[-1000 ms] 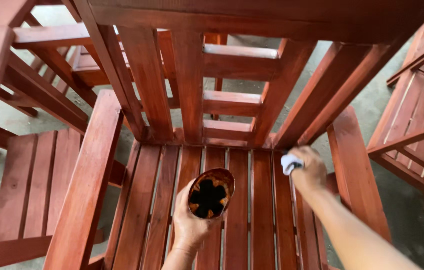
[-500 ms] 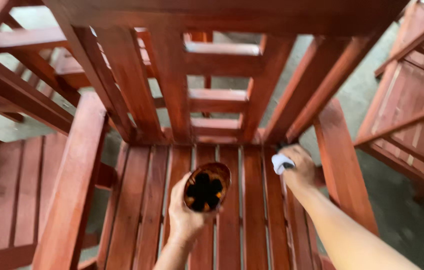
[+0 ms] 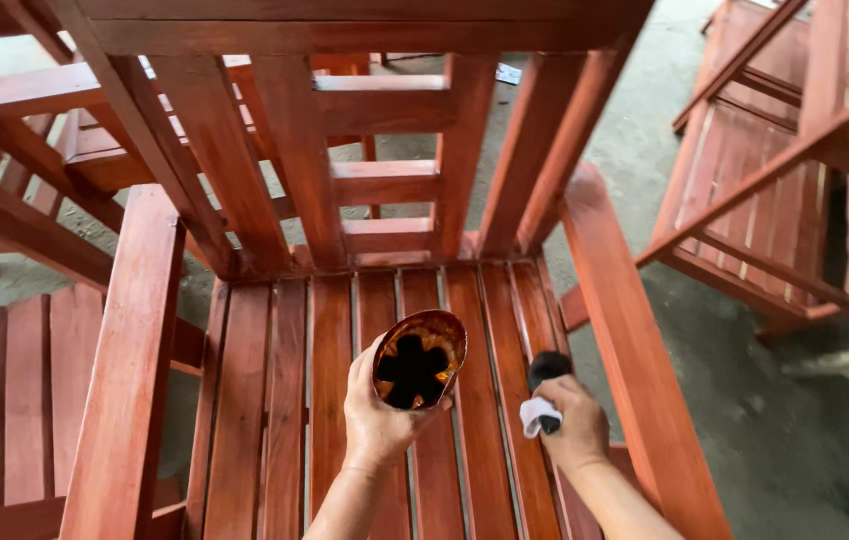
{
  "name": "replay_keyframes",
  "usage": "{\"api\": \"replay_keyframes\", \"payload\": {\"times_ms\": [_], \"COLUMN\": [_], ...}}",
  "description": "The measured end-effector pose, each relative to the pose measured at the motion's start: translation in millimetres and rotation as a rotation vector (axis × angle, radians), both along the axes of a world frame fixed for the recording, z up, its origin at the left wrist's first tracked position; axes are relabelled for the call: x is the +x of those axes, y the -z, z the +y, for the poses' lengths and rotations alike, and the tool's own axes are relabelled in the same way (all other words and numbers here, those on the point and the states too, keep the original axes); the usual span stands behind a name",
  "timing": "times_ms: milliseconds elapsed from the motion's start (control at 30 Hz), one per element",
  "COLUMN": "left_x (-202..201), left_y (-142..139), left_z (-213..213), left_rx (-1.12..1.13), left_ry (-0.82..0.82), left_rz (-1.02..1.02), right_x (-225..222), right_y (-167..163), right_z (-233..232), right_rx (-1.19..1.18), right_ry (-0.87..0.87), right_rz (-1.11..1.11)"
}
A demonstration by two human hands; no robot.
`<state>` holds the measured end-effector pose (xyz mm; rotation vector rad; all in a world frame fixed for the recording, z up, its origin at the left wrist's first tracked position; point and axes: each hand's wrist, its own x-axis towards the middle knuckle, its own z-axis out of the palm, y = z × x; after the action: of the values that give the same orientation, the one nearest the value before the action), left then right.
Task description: The person holds a can of wood stain in one hand and a brush in the other, brushing stain onto the slats and frame of a wooden chair. They work over the seat, armrests and backrest, reloading the brush from the can as they coat different parts of the chair.
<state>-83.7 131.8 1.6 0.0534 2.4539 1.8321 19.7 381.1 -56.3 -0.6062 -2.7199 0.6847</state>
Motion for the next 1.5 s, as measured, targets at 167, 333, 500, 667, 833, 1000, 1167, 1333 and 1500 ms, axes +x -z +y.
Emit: {"api": "replay_keyframes", "payload": {"times_ms": [167,333,500,667,833,1000,1167,1333,1500], "left_x": [22,42,50,51,45,39,25,6,-10], "left_y": [-9,-19,-25,-24,-17,-9,-6,0,9], "left_z": [4,8,14,11,1,-4,-1,-2,-4], "left_rx": [-0.047,-0.044,-0.025,-0.029,-0.043,-0.091,0.009,-0.003,-0.048], "left_ry": [0.097,0.152,0.186,0.204,0.189,0.156,0.069,0.029,-0.036], "left_rz": [0.116,0.037,0.010,-0.002,-0.054,0.024,0.041,0.046,0.114], "right_x": [67,136,199,236,228,161,84,4,-80], "right_y": [-10,-2,43,105,120,64,2,-6,2], "right_z": [-21,-38,-38,-37,-42,-52,-45,-23,11], "right_rx": [-0.035,-0.110,-0.143,-0.126,-0.019,-0.013,-0.023,0.077,0.038], "right_ry": [0.018,0.059,0.015,0.000,0.136,0.493,0.489,0.336,0.285], "right_rz": [-0.049,-0.096,0.023,0.083,0.108,-0.288,-0.335,-0.179,-0.113]}}
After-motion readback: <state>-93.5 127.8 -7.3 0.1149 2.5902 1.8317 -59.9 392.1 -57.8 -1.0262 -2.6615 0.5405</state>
